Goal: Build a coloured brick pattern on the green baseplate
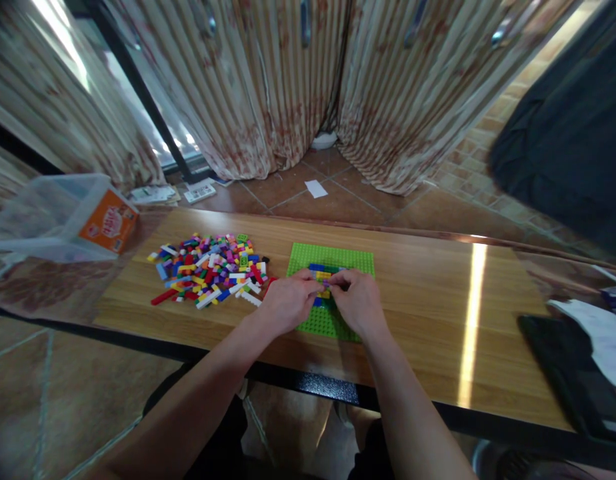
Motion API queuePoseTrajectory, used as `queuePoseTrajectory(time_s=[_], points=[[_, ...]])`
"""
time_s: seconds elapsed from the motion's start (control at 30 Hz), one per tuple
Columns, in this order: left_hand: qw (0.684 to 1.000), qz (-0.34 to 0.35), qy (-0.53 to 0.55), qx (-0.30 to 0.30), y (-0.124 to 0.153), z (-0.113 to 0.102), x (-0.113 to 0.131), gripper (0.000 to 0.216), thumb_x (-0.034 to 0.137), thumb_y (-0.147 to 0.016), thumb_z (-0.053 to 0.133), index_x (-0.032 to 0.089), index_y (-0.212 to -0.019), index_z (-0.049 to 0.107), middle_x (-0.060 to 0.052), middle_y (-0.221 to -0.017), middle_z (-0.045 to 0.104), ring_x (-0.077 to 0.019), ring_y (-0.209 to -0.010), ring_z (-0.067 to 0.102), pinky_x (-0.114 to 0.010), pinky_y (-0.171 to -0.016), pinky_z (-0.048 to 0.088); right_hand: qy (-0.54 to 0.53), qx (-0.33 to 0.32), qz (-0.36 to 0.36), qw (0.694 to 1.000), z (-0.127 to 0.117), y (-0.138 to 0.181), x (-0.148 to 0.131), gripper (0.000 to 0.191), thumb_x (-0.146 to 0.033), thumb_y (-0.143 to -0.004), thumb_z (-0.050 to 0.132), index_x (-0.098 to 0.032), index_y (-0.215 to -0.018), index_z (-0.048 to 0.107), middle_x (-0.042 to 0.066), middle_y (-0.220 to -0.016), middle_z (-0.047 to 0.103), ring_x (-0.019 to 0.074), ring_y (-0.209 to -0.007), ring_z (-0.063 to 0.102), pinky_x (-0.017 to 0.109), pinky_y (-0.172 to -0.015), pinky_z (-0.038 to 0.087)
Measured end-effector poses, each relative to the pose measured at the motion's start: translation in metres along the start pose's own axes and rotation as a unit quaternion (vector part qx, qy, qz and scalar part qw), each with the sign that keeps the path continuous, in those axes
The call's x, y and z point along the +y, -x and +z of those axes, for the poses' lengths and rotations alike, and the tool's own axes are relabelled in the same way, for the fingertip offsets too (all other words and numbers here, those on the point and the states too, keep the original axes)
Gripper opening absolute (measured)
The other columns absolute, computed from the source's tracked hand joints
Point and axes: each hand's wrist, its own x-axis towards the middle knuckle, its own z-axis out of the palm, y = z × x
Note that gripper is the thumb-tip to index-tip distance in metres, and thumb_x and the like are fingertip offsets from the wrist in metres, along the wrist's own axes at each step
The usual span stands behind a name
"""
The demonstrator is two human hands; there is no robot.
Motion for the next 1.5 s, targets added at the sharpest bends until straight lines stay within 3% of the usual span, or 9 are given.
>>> queuePoseTrajectory(time_s=[0.4, 0.6, 0.73, 0.83, 1.0, 1.2, 1.37, 1.43, 1.5], points=[[0.992, -0.008, 0.104, 0.067, 0.006, 0.002, -0.001, 0.033, 0.021, -0.096, 0.041, 0.024, -0.117, 0.067, -0.004, -0.106, 0.068, -0.0182, -0.098, 0.065, -0.030, -0.083, 0.054, 0.037, 0.011, -0.022, 0.999, -0.004, 0.001, 0.011, 0.021, -0.038, -0.076, 0.061, -0.023, -0.080, 0.074, 0.003, -0.078, 0.075, 0.0207, -0.070, 0.067, 0.033, -0.066, 0.049], [0.976, -0.052, 0.141, 0.156, 0.003, -0.009, -0.023, 0.026, 0.022, -0.094, 0.048, 0.020, -0.104, 0.072, -0.006, -0.098, 0.072, -0.0188, -0.088, 0.067, -0.031, -0.082, 0.054, 0.068, 0.101, -0.062, 0.991, 0.006, 0.002, -0.001, 0.019, -0.036, -0.081, 0.059, -0.022, -0.083, 0.072, 0.005, -0.085, 0.073, 0.0230, -0.078, 0.065, 0.038, -0.074, 0.048], [0.942, -0.089, 0.195, 0.258, 0.004, -0.024, -0.055, 0.021, 0.017, -0.090, 0.053, 0.017, -0.098, 0.073, -0.006, -0.093, 0.074, -0.0171, -0.083, 0.067, -0.029, -0.080, 0.053, 0.054, 0.113, -0.169, 0.978, 0.029, 0.011, -0.030, 0.016, -0.032, -0.086, 0.059, -0.023, -0.081, 0.071, 0.004, -0.083, 0.072, 0.0220, -0.081, 0.063, 0.038, -0.079, 0.046], [0.900, -0.134, 0.234, 0.342, 0.009, -0.037, -0.081, 0.020, 0.015, -0.087, 0.055, 0.015, -0.095, 0.073, -0.007, -0.092, 0.075, -0.0160, -0.082, 0.067, -0.027, -0.079, 0.053, 0.057, 0.077, -0.259, 0.961, 0.054, 0.021, -0.052, 0.016, -0.028, -0.090, 0.057, -0.023, -0.085, 0.071, 0.004, -0.085, 0.071, 0.0211, -0.083, 0.061, 0.037, -0.079, 0.044], [0.835, -0.208, 0.281, 0.425, 0.022, -0.056, -0.111, 0.017, 0.017, -0.084, 0.059, 0.015, -0.090, 0.075, -0.003, -0.080, 0.074, -0.0125, -0.066, 0.063, -0.023, -0.066, 0.049, 0.073, 0.022, -0.305, 0.949, 0.091, 0.034, -0.072, 0.013, -0.031, -0.089, 0.061, -0.023, -0.092, 0.072, 0.005, -0.094, 0.071, 0.0218, -0.089, 0.059, 0.037, -0.080, 0.040], [0.812, -0.244, 0.302, 0.436, 0.036, -0.067, -0.125, 0.020, 0.018, -0.081, 0.060, 0.014, -0.091, 0.076, -0.002, -0.076, 0.073, -0.0112, -0.063, 0.059, -0.022, -0.062, 0.047, 0.130, -0.016, -0.308, 0.942, 0.107, 0.037, -0.079, 0.008, -0.028, -0.087, 0.063, -0.024, -0.086, 0.071, 0.005, -0.090, 0.070, 0.0231, -0.086, 0.054, 0.037, -0.076, 0.036], [0.793, -0.259, 0.319, 0.450, 0.044, -0.070, -0.140, 0.023, 0.020, -0.081, 0.059, 0.013, -0.096, 0.075, -0.003, -0.080, 0.074, -0.0113, -0.063, 0.060, -0.022, -0.062, 0.047, 0.158, 0.015, -0.291, 0.943, 0.105, 0.032, -0.075, 0.015, -0.023, -0.090, 0.057, -0.024, -0.083, 0.070, 0.005, -0.086, 0.070, 0.0221, -0.082, 0.053, 0.037, -0.074, 0.033], [0.811, -0.256, 0.316, 0.421, 0.048, -0.072, -0.143, 0.023, 0.021, -0.081, 0.059, 0.012, -0.095, 0.076, -0.004, -0.081, 0.074, -0.0122, -0.065, 0.061, -0.023, -0.063, 0.047, 0.169, 0.033, -0.279, 0.945, 0.104, 0.030, -0.073, 0.015, -0.022, -0.090, 0.056, -0.024, -0.084, 0.070, 0.005, -0.085, 0.070, 0.0220, -0.081, 0.053, 0.037, -0.075, 0.033], [0.858, -0.238, 0.296, 0.345, 0.054, -0.075, -0.144, 0.021, 0.020, -0.081, 0.060, 0.013, -0.092, 0.076, -0.004, -0.081, 0.074, -0.0135, -0.069, 0.063, -0.024, -0.065, 0.049, 0.170, 0.039, -0.269, 0.947, 0.104, 0.029, -0.072, 0.014, -0.022, -0.089, 0.057, -0.024, -0.084, 0.071, 0.004, -0.085, 0.070, 0.0221, -0.082, 0.054, 0.037, -0.075, 0.033]])
